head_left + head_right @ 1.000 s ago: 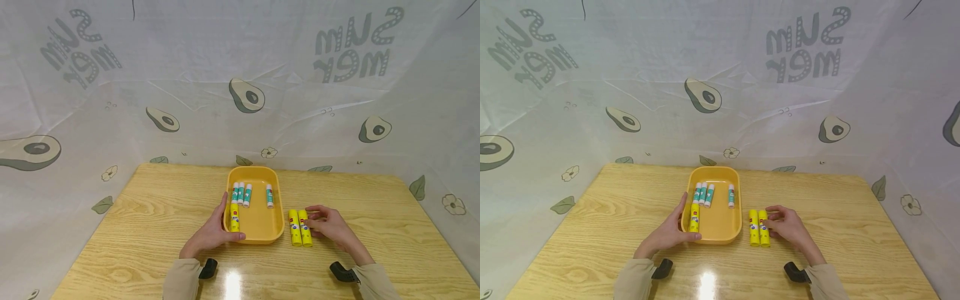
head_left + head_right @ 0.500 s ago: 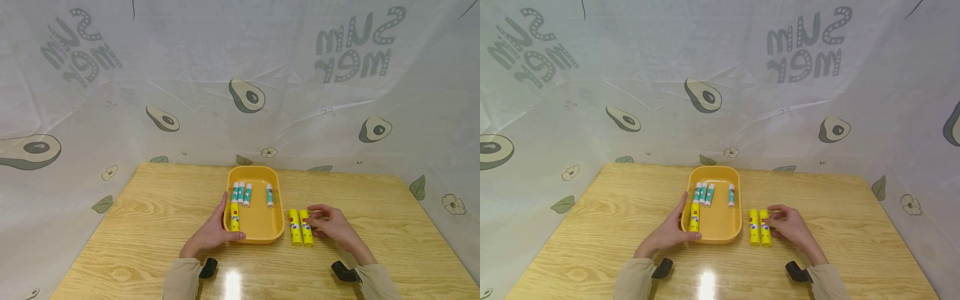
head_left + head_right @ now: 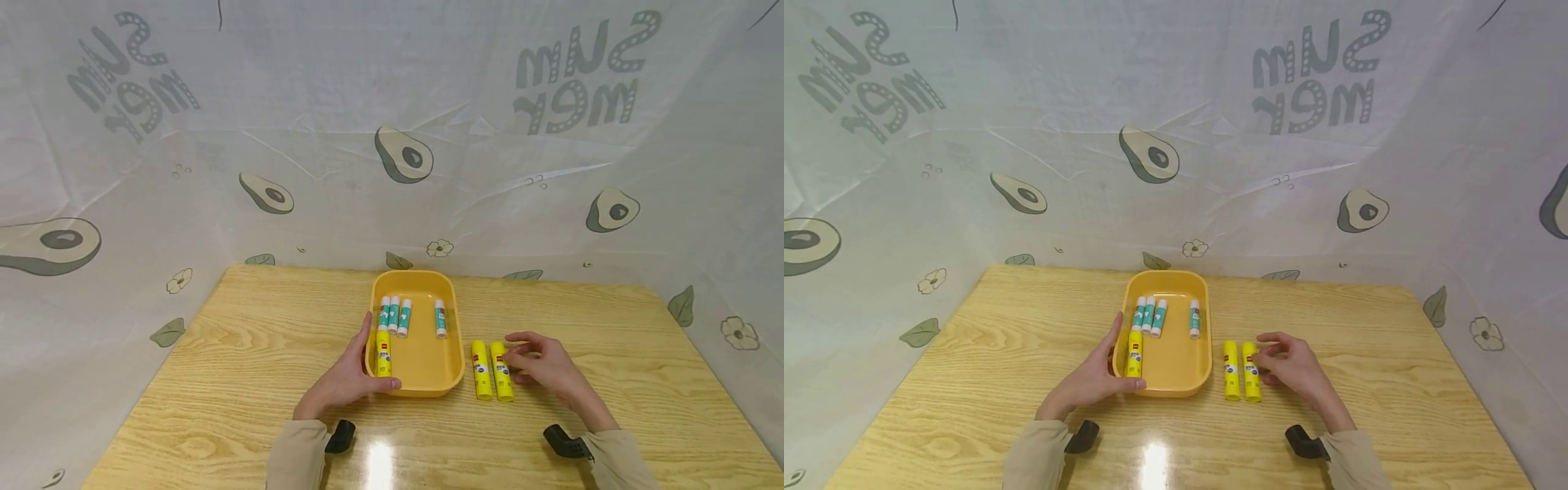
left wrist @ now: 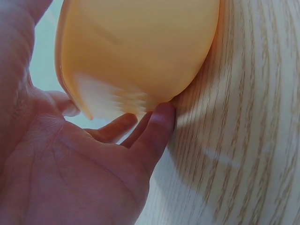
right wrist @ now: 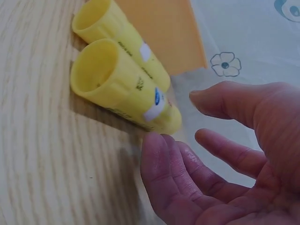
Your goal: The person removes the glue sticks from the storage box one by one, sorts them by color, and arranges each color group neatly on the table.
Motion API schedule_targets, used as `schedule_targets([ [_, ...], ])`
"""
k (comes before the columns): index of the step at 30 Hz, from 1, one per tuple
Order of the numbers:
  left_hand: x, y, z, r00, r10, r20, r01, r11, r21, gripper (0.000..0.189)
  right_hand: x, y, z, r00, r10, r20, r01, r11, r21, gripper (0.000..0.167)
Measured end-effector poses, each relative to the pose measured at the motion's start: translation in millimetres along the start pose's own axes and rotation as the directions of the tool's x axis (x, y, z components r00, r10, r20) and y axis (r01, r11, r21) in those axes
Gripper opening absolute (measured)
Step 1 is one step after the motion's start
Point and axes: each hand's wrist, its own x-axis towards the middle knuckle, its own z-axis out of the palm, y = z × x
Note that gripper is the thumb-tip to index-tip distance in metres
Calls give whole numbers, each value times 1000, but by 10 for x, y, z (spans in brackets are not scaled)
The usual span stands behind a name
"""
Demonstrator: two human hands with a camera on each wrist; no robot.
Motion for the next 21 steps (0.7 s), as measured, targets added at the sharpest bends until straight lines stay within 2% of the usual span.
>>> schedule_targets([
  [11,-10,8,-1,1000,-2,-7,2,1000,7,131,-42,-163,-63,989,-139,-46,138,990,-42,54],
  [21,-3,15,0,1000,2,-8,-2,1000,25,131,-21,-406,9,981,-185,-55,183,982,-39,51],
])
